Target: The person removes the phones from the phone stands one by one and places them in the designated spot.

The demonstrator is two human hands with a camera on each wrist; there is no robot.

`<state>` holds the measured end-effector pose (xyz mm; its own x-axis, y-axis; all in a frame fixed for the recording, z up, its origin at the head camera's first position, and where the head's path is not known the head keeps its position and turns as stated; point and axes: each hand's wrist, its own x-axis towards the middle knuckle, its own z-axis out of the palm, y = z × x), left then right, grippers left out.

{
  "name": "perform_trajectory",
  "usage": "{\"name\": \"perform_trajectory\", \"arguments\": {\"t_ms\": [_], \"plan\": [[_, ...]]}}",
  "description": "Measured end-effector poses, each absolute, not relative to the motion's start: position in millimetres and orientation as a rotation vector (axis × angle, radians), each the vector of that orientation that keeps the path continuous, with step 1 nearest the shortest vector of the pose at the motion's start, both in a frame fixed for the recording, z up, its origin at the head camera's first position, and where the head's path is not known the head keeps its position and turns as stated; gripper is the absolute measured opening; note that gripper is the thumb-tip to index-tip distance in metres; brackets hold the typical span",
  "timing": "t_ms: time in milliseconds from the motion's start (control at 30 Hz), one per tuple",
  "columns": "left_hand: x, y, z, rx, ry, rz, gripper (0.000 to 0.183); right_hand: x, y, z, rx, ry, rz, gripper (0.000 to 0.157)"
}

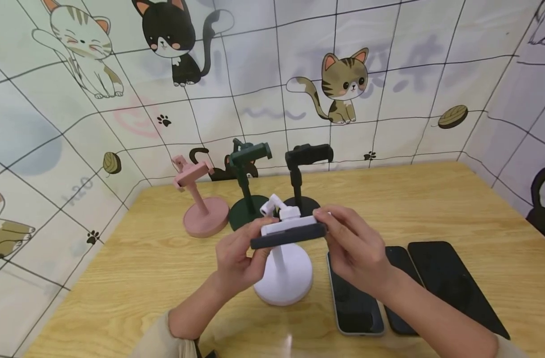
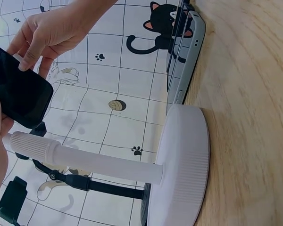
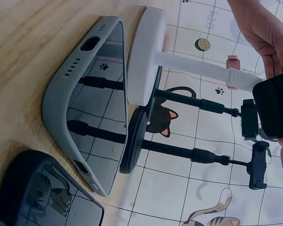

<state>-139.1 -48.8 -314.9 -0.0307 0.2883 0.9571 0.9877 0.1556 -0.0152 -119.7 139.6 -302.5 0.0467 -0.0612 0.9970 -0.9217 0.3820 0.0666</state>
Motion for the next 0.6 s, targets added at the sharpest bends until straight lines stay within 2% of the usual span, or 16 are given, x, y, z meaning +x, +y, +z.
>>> {"name": "perform_trajectory", "arguments": {"t_ms": [600], "plan": [[-139.9,-52.0,-313.7,-1.327,-1.542,-0.932,0.022,-116.1,140.2,-309.0,0.940,-1.450,0.847,0.027]]}}
